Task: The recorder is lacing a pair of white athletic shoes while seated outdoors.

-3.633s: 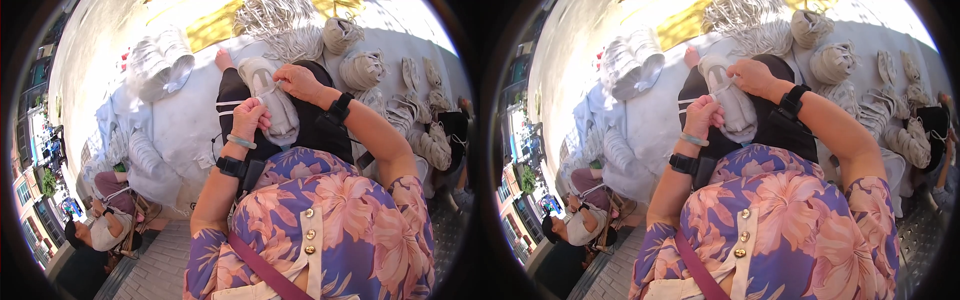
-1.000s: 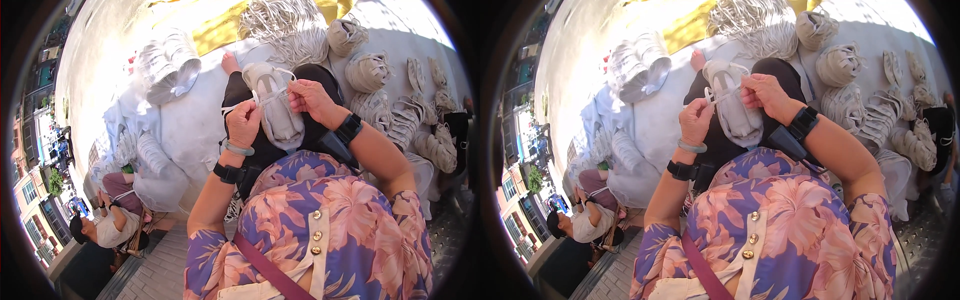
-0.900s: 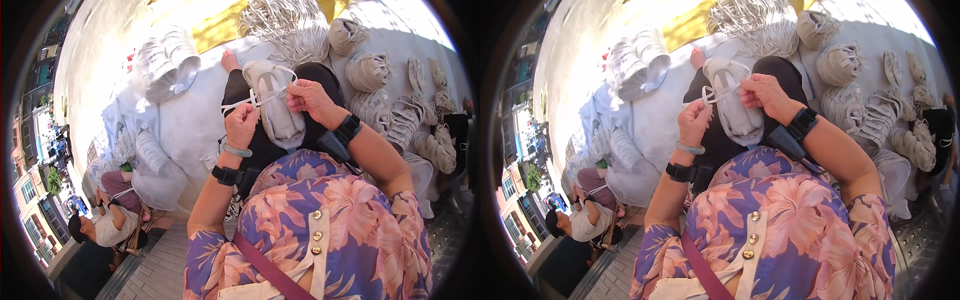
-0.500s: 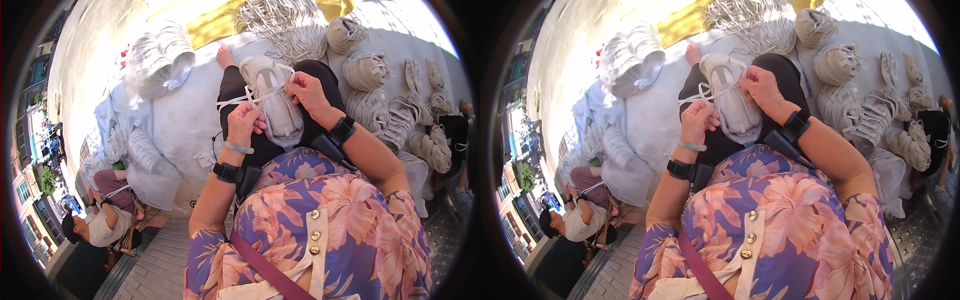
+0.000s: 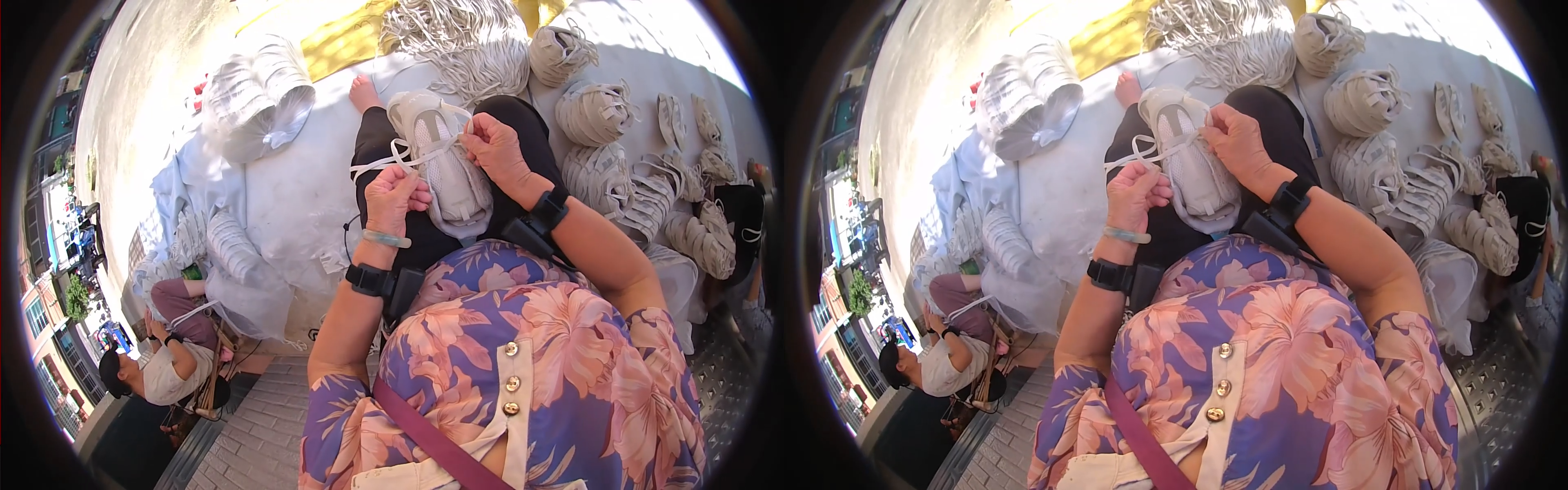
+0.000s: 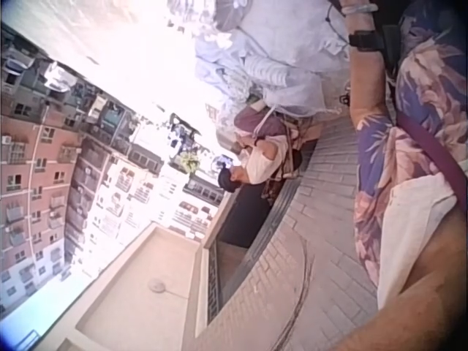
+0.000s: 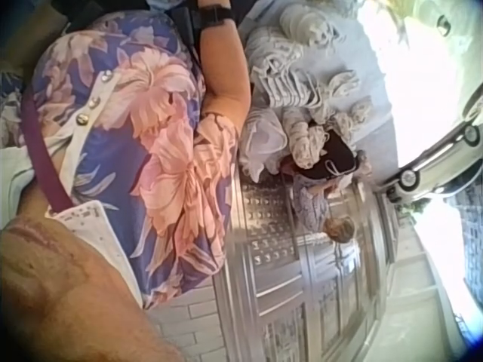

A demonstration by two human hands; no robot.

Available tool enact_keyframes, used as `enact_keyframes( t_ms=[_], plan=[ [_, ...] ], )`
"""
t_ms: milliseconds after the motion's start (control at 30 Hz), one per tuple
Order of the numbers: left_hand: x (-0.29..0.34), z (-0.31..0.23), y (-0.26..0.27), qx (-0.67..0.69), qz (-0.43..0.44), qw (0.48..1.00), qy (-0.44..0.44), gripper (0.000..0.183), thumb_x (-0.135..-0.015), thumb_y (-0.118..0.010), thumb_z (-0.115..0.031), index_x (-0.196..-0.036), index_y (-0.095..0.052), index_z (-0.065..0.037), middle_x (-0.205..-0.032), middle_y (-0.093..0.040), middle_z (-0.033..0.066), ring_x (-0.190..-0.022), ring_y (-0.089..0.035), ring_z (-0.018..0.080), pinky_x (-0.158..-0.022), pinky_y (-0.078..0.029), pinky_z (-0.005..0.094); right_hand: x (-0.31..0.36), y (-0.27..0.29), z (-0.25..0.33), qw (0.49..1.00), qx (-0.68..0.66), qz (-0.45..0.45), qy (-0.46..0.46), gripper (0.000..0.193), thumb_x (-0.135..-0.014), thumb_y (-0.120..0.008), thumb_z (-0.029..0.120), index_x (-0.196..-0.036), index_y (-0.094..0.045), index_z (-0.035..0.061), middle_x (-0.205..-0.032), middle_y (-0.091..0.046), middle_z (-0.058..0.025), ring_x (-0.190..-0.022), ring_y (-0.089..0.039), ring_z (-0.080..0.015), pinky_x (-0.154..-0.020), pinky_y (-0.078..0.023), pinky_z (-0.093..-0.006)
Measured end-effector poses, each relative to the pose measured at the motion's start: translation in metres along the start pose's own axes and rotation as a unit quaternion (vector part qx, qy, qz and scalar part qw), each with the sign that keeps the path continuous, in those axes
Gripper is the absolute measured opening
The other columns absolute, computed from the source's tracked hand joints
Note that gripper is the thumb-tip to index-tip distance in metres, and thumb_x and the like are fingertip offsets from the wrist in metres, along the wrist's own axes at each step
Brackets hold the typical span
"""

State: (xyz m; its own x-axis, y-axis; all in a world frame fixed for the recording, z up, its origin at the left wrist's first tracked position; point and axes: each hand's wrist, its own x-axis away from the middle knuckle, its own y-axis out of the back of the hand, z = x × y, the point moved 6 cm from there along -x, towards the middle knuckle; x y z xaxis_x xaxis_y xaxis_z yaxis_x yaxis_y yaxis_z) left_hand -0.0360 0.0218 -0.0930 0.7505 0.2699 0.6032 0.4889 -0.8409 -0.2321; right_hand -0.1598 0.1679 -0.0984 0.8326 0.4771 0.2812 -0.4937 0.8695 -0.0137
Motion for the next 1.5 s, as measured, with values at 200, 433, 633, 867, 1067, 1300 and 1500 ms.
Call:
enact_keyframes(
  t_ms=[200,433,633,867,1067,1300,1500],
  plan=[
    [-0.003,-0.001,0.001,0.021,-0.022,0.999,-0.031,0.005,-0.083,-0.059,-0.008,-0.084,-0.056,-0.004,-0.072,-0.063,0.0085,-0.057,-0.062,0.0134,-0.048,-0.05,0.0205,-0.004,0.005,-0.006,0.993,0.082,-0.047,0.069,0.012,-0.084,-0.058,0.006,-0.076,-0.049,0.0051,-0.063,-0.049,0.0035,-0.052,-0.045,-0.0025,-0.047,-0.038,-0.0179],
    [-0.001,-0.003,0.003,-0.094,-0.018,0.994,-0.045,0.008,-0.086,-0.056,-0.008,-0.079,-0.055,-0.004,-0.067,-0.061,0.0051,-0.051,-0.058,0.0085,-0.043,-0.046,0.0186,-0.005,0.005,-0.006,0.991,0.091,-0.064,0.077,0.012,-0.084,-0.058,0.006,-0.076,-0.049,0.0049,-0.063,-0.049,0.0032,-0.05,-0.044,-0.0026,-0.046,-0.038,-0.0181],
    [-0.003,-0.004,0.002,-0.15,-0.031,0.986,-0.066,0.009,-0.085,-0.057,-0.01,-0.078,-0.054,-0.005,-0.065,-0.058,0.0018,-0.053,-0.056,0.0069,-0.045,-0.045,0.0186,-0.003,0.005,-0.004,0.996,0.045,-0.059,0.05,0.01,-0.082,-0.059,0.009,-0.079,-0.052,0.0022,-0.062,-0.052,-0.0012,-0.052,-0.047,-0.0062,-0.049,-0.04,-0.022],
    [-0.016,-0.006,0.001,-0.312,-0.046,0.936,-0.158,0.009,-0.084,-0.058,-0.008,-0.077,-0.055,-0.003,-0.07,-0.052,-0.0047,-0.063,-0.045,0.0024,-0.058,-0.039,0.018,-0.005,0.006,-0.006,0.996,0.045,-0.066,0.045,0.011,-0.08,-0.061,0.009,-0.082,-0.055,-0.0001,-0.062,-0.055,-0.0043,-0.052,-0.048,-0.0085,-0.05,-0.041,-0.0245],
    [-0.026,-0.021,0.004,-0.279,-0.077,0.925,-0.247,0.016,-0.08,-0.061,-0.009,-0.07,-0.051,-0.002,-0.057,-0.047,-0.0016,-0.053,-0.039,0.0058,-0.049,-0.036,0.0229,-0.006,0.003,-0.005,0.997,0.033,-0.055,0.041,0.012,-0.08,-0.061,0.009,-0.083,-0.055,-0.0005,-0.062,-0.055,-0.0048,-0.054,-0.048,-0.0087,-0.051,-0.041,-0.025],
    [-0.031,-0.015,0.005,-0.239,-0.08,0.937,-0.244,0.016,-0.079,-0.062,-0.009,-0.071,-0.051,-0.002,-0.059,-0.047,-0.0024,-0.054,-0.039,0.0062,-0.05,-0.036,0.0231,-0.005,0.003,-0.005,0.998,0.003,-0.054,0.031,0.011,-0.08,-0.06,0.009,-0.082,-0.055,-0.0003,-0.062,-0.054,-0.0033,-0.054,-0.048,-0.0073,-0.051,-0.041,-0.0239],
    [-0.034,-0.012,0.008,-0.261,-0.086,0.926,-0.258,0.016,-0.079,-0.062,-0.008,-0.071,-0.05,-0.003,-0.059,-0.046,-0.0028,-0.054,-0.039,0.006,-0.05,-0.036,0.023,-0.006,0.004,-0.005,0.998,0.002,-0.049,0.032,0.011,-0.081,-0.06,0.009,-0.082,-0.055,0.0001,-0.063,-0.054,-0.0023,-0.053,-0.049,-0.007,-0.05,-0.041,-0.0231]
  ],
)
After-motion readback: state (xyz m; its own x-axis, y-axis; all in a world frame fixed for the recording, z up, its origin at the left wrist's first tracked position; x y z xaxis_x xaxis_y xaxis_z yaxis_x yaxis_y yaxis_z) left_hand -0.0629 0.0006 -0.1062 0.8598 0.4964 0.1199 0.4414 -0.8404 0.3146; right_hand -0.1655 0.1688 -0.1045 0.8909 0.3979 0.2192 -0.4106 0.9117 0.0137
